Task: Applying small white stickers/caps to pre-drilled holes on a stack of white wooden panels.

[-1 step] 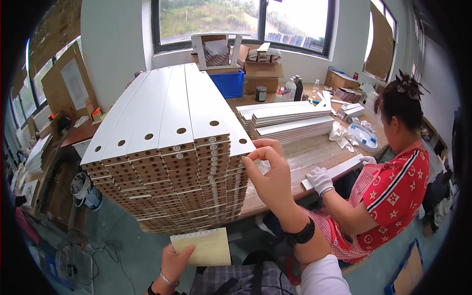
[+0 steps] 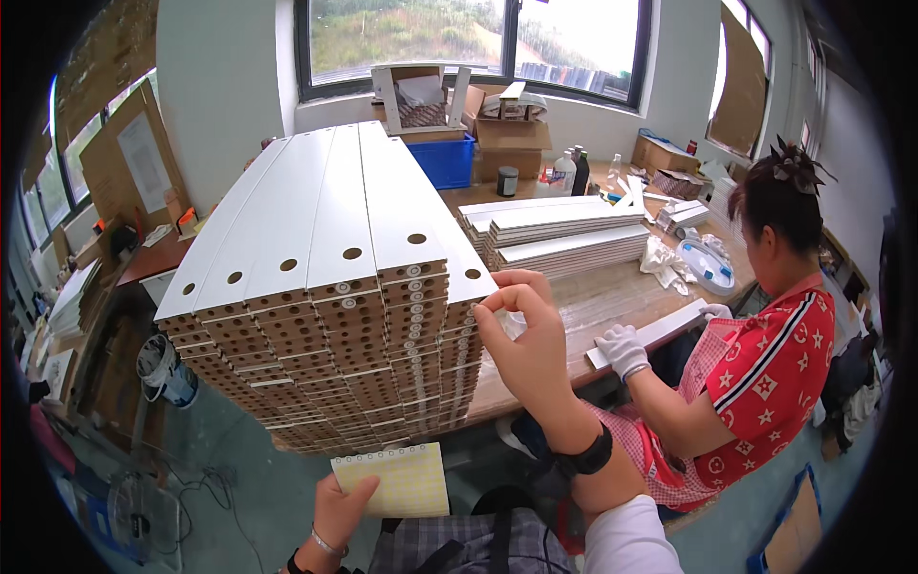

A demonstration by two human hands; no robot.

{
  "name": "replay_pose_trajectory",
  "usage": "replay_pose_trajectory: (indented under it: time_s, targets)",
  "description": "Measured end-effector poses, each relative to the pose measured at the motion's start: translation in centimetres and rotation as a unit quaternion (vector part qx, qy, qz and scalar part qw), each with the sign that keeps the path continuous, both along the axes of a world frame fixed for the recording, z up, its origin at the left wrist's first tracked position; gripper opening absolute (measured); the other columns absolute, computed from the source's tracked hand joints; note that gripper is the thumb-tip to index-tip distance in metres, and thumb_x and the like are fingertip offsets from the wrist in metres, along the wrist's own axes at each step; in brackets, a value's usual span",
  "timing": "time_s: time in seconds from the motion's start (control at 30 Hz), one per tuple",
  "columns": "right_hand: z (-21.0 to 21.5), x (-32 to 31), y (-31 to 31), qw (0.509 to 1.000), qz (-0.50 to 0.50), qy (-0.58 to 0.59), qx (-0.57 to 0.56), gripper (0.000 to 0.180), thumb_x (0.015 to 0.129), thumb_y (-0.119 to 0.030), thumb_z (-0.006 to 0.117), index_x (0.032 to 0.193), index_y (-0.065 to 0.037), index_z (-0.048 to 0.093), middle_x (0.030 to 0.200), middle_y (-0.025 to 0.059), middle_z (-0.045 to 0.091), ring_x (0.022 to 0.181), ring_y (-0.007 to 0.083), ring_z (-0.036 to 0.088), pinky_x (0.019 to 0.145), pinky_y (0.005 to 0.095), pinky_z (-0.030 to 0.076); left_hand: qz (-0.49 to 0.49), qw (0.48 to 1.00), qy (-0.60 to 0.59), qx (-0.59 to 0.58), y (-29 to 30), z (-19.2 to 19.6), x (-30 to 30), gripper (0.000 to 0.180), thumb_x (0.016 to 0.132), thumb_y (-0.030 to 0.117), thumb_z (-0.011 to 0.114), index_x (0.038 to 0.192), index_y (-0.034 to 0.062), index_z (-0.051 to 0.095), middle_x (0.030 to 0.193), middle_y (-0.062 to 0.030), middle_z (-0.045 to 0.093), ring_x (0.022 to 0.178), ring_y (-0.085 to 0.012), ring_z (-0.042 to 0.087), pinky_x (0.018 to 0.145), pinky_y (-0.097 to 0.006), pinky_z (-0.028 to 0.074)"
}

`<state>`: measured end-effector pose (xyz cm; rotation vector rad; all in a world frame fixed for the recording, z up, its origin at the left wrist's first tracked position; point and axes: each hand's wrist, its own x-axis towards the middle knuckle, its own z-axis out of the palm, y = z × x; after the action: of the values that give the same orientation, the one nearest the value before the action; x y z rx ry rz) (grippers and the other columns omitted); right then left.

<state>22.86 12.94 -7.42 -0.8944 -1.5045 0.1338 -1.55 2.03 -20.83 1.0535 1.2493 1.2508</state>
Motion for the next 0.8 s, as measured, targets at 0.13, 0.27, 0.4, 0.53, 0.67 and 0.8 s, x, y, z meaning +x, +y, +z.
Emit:
replay_pose_trajectory:
  time_s: [0.13,0.27,0.4,0.53,0.67,0.8]
  targets:
    - [0.0,-0.3,0.1,1.0,-0.024,-0.009,0.014,0.008,0.075,-0.005,0.066,0.075,-0.003,0.058,0.1,0.0129,0.055,0.092,0.0271,0.056,0.078,0.0348,0.044,0.002,1.0,-0.009,-0.005,0.2,-0.6,-0.1,0.02,0.081,0.007,0.067,0.097,-0.0041,0.064,0.089,-0.0072,0.067,0.077,-0.0103,0.061,0.068,-0.025,0.05]
    - [0.2,-0.5,-0.2,0.999,-0.033,-0.011,0.012,0.009,0.074,-0.005,0.066,0.075,-0.002,0.057,0.099,0.0134,0.055,0.09,0.0275,0.056,0.077,0.0352,0.045,0.0,1.0,-0.008,-0.007,0.1,-0.7,-0.2,0.019,0.081,0.008,0.067,0.096,-0.0035,0.064,0.089,-0.0075,0.067,0.076,-0.0106,0.062,0.067,-0.025,0.05]
    - [0.5,-1.0,-0.5,0.998,-0.059,-0.015,0.01,0.009,0.074,-0.004,0.065,0.075,-0.002,0.056,0.096,0.0135,0.056,0.088,0.0281,0.057,0.075,0.0361,0.045,0.0,1.0,-0.016,-0.012,-0.2,-0.7,-0.3,0.019,0.081,0.008,0.067,0.096,-0.0036,0.064,0.089,-0.0076,0.067,0.076,-0.0107,0.062,0.067,-0.025,0.05]
    - [0.6,-1.1,-0.6,0.996,-0.082,-0.029,0.018,0.009,0.074,-0.003,0.064,0.075,-0.002,0.055,0.095,0.0141,0.056,0.086,0.0287,0.057,0.073,0.0368,0.044,-0.004,1.0,-0.019,-0.012,-0.4,-0.7,-0.4,0.019,0.081,0.008,0.067,0.096,-0.0039,0.064,0.089,-0.0077,0.067,0.076,-0.0108,0.062,0.067,-0.025,0.05]
    - [0.7,-1.3,-0.6,0.995,-0.092,-0.042,0.019,0.011,0.073,-0.003,0.064,0.074,-0.002,0.053,0.094,0.0149,0.056,0.084,0.0298,0.056,0.073,0.0375,0.044,-0.006,1.0,-0.019,-0.015,-0.6,-0.9,-0.7,0.019,0.081,0.007,0.067,0.096,-0.0041,0.064,0.088,-0.0075,0.067,0.076,-0.0109,0.062,0.067,-0.025,0.05]
    - [0.7,-1.1,-0.3,0.992,-0.103,-0.063,0.025,0.013,0.074,-0.003,0.064,0.073,-0.002,0.051,0.092,0.0155,0.056,0.084,0.0313,0.056,0.073,0.0386,0.043,-0.005,1.0,-0.019,-0.013,-0.8,-0.7,-0.7,0.019,0.081,0.007,0.067,0.096,-0.0041,0.064,0.089,-0.0073,0.067,0.076,-0.0109,0.062,0.067,-0.025,0.05]
